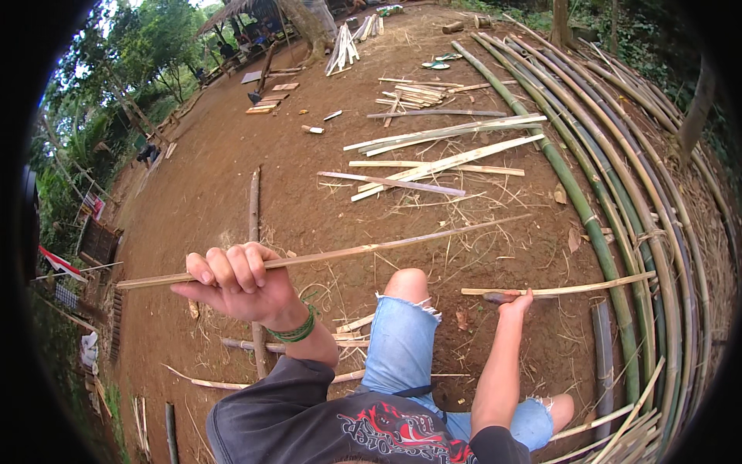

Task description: The person sits on the ground and uses a machete to split long bamboo poles into thin strips. They repeatedly strike the bamboo against a wooden stake to separate the layers, then gather the resulting strips and place them in a pile.

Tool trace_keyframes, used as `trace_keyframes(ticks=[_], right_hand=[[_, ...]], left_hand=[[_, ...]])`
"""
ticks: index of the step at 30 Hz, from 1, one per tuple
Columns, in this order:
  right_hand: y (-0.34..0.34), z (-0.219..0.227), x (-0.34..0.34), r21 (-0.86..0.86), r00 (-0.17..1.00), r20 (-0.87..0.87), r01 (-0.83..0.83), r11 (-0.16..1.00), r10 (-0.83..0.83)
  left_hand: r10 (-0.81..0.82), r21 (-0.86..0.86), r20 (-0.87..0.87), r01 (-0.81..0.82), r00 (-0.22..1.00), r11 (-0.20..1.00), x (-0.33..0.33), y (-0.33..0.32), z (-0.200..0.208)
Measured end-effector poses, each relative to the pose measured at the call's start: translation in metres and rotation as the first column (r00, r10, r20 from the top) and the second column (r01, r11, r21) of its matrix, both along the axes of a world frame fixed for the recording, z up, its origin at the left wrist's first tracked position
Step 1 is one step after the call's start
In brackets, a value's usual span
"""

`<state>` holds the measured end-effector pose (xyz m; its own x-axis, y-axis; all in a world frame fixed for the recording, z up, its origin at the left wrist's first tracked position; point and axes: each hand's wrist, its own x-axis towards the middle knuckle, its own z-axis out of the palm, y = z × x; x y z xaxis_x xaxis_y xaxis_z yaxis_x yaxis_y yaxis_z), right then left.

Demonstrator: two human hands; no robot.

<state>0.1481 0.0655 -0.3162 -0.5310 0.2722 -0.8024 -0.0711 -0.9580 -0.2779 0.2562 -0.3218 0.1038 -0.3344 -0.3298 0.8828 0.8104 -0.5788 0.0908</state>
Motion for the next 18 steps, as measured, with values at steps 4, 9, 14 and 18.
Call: trace_keyframes(ticks=[4, 9, 14, 18], right_hand=[[0.018, 0.008, -0.01, -0.013, 0.986, -0.158, -0.049, 0.999, 0.047], [0.051, 0.052, 0.008, 0.207, 0.854, -0.289, -0.386, 0.899, 0.433], [0.056, 0.097, 0.031, 0.389, 0.883, -0.238, -0.295, 0.873, 0.404], [0.046, 0.116, 0.067, 0.475, 0.891, -0.168, -0.301, 0.827, 0.421]], left_hand=[[0.0, -0.007, 0.006, 0.0, 1.0, 1.0, 0.002, 0.001, 0.002], [-0.003, -0.031, 0.03, 0.004, 1.0, 1.0, -0.002, 0.006, -0.006], [-0.02, 0.01, 0.112, 0.019, 0.994, 1.0, -0.012, 0.03, -0.022], [-0.118, 0.03, 0.193, 0.115, 0.974, 0.993, -0.029, 0.061, -0.05]])
